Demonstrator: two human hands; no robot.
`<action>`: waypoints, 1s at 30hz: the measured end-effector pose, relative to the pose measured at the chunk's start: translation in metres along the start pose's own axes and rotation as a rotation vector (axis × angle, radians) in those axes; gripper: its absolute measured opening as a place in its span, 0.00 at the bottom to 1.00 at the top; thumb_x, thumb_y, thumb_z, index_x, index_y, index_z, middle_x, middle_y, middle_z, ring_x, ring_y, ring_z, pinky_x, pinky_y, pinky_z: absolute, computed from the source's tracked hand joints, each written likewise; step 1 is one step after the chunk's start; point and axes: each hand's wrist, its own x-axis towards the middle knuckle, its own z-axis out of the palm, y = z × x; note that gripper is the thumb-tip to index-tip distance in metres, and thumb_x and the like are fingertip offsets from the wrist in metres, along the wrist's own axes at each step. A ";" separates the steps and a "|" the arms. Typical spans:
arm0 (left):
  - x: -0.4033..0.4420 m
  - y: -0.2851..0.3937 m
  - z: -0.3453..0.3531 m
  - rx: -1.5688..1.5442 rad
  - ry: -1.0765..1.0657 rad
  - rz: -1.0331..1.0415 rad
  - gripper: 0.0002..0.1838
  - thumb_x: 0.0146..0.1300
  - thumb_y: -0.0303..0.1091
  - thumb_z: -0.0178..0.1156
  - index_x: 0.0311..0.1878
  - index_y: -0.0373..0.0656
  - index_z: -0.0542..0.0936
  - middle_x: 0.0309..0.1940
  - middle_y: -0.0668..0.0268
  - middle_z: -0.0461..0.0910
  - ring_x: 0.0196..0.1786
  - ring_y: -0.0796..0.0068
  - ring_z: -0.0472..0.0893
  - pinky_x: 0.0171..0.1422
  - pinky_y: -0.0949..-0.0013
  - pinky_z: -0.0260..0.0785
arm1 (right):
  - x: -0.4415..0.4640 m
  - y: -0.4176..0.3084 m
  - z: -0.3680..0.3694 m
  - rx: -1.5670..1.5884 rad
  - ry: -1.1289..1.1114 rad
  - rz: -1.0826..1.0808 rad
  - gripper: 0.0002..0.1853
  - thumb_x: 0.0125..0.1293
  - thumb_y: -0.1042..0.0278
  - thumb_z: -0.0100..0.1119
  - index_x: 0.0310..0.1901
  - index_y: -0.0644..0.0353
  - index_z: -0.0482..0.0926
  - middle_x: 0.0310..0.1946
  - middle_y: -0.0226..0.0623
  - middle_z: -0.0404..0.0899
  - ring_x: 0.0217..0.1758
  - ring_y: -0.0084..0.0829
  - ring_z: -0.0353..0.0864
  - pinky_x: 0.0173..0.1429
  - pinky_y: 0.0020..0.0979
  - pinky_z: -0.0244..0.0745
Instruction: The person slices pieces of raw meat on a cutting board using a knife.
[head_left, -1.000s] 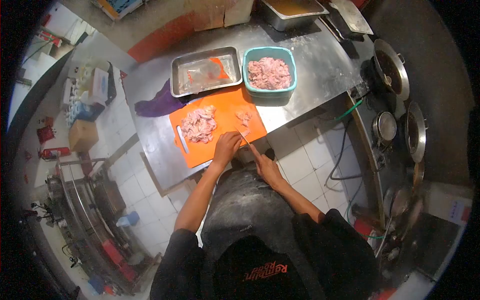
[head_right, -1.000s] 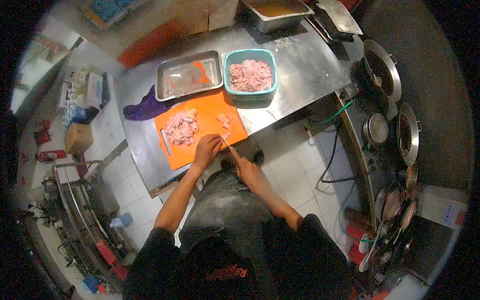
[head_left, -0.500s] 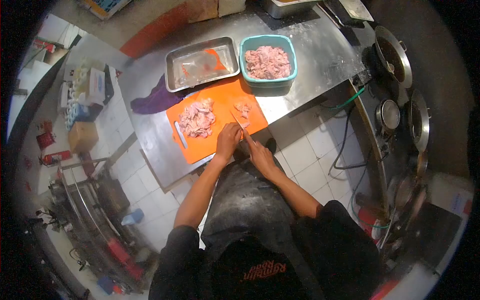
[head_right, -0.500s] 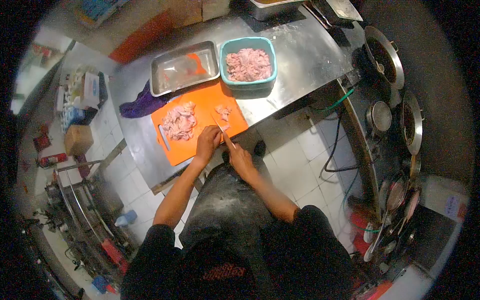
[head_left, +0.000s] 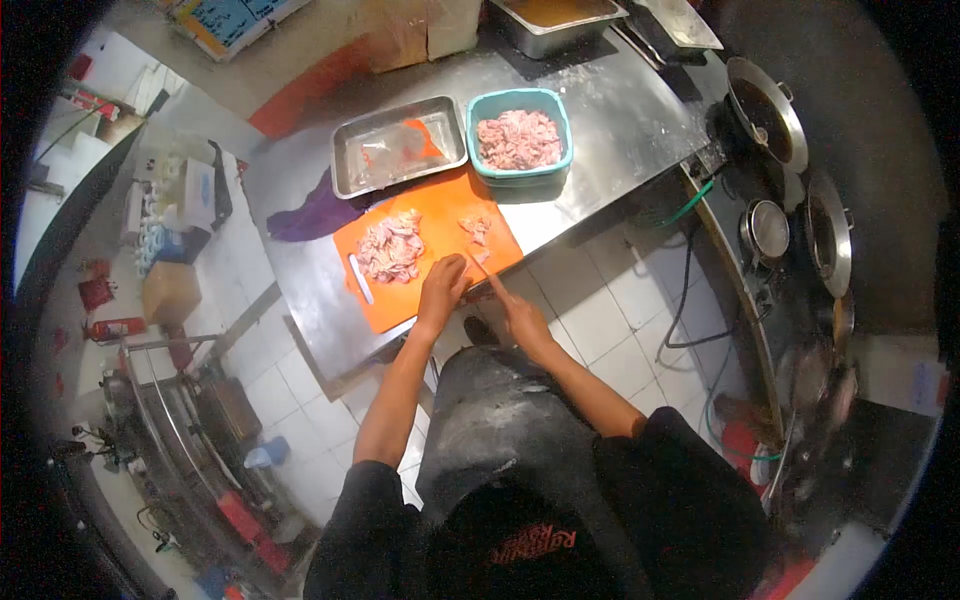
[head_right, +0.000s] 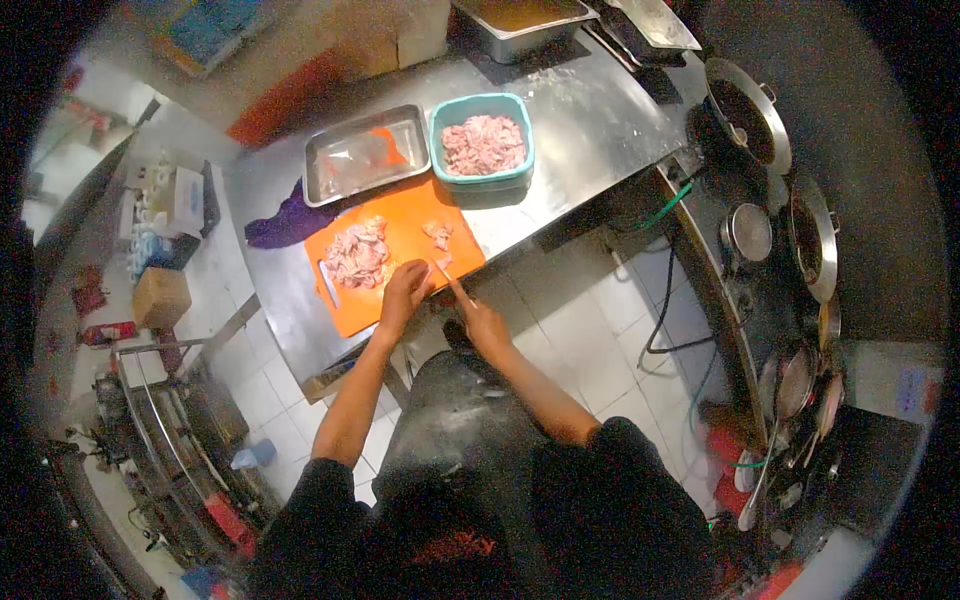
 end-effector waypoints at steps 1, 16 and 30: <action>-0.006 0.002 -0.006 0.040 0.015 -0.003 0.17 0.61 0.27 0.71 0.52 0.34 0.83 0.54 0.54 0.83 0.58 0.51 0.82 0.61 0.56 0.76 | -0.001 0.009 0.004 0.052 0.072 -0.016 0.48 0.67 0.80 0.54 0.85 0.34 0.48 0.41 0.56 0.82 0.41 0.61 0.84 0.46 0.58 0.80; -0.019 -0.007 -0.014 0.108 0.098 0.068 0.08 0.63 0.27 0.70 0.44 0.37 0.87 0.47 0.59 0.86 0.49 0.57 0.84 0.54 0.60 0.78 | -0.034 -0.030 0.015 0.099 0.017 -0.080 0.46 0.68 0.79 0.56 0.85 0.41 0.49 0.39 0.52 0.82 0.37 0.58 0.84 0.41 0.54 0.78; -0.001 -0.003 -0.015 0.205 -0.019 0.103 0.05 0.61 0.26 0.69 0.40 0.38 0.86 0.44 0.61 0.85 0.46 0.57 0.83 0.51 0.58 0.77 | -0.010 -0.040 0.033 0.015 0.137 -0.049 0.47 0.66 0.81 0.55 0.84 0.43 0.50 0.39 0.54 0.80 0.34 0.58 0.84 0.37 0.54 0.81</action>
